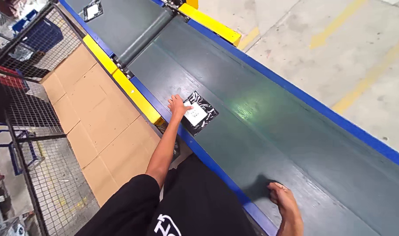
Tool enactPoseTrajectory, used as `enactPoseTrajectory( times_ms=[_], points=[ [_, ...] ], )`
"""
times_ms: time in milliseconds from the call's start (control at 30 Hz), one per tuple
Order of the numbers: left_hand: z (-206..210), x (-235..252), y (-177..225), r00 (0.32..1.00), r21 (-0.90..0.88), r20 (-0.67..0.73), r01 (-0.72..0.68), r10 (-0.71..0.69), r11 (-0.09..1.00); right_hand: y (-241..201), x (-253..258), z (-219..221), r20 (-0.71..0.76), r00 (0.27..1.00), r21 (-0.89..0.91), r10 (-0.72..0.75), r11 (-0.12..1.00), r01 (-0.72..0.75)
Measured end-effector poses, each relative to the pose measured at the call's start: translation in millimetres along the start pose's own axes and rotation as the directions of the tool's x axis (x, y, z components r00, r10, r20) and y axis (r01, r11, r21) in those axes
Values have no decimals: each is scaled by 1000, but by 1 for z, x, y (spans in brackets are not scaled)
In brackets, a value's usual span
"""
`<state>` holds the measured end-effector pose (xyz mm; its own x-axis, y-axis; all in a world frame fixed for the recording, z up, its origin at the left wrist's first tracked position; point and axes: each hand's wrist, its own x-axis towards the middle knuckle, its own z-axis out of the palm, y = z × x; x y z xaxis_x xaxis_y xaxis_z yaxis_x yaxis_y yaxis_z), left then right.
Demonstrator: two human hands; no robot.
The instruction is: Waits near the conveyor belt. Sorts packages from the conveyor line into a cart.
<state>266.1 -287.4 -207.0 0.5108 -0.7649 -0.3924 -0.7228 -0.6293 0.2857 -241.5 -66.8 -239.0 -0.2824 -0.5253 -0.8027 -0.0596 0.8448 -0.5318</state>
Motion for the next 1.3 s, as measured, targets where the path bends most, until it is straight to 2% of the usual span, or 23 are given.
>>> enactPoseTrajectory(
  times_ms=[167, 233, 333, 400, 533, 767, 1000, 1133, 1233, 1300],
  points=[
    [21, -28, 12, 985, -31, 136, -102, 105, 994, 14, -7, -44, -55, 995, 137, 78, 988, -70],
    [23, -38, 15, 963, -19, 222, -154, 155, 988, 15, -11, -60, 46, 994, 202, 95, 974, -102],
    [30, -56, 19, 925, -48, 306, -219, 224, 974, 13, -15, -72, 196, 980, 322, 18, 943, -82],
    [39, -69, 22, 905, -76, 337, -247, 258, 966, 8, -17, -77, 234, 972, 364, -15, 928, -73],
    [57, -97, 33, 857, -90, 405, -309, 318, 947, 0, -16, -79, 260, 965, 339, -23, 938, -69],
    [81, -144, 49, 657, -269, 573, -415, 491, 869, -7, -11, -59, 332, 943, 279, -11, 956, -87],
    [84, -174, 66, 596, -438, 573, -357, 563, 825, -18, -10, -46, 347, 937, 258, -31, 964, -64],
    [84, -177, 72, 570, -470, 612, -297, 549, 831, -26, -5, -37, 386, 921, 248, -52, 967, -49],
    [85, -177, 73, 566, -500, 632, -224, 530, 836, -31, -2, -21, 412, 910, 238, -41, 969, -64],
    [85, -177, 74, 580, -514, 624, -202, 524, 834, -35, -3, -6, 364, 931, 247, -7, 965, -90]
  ],
)
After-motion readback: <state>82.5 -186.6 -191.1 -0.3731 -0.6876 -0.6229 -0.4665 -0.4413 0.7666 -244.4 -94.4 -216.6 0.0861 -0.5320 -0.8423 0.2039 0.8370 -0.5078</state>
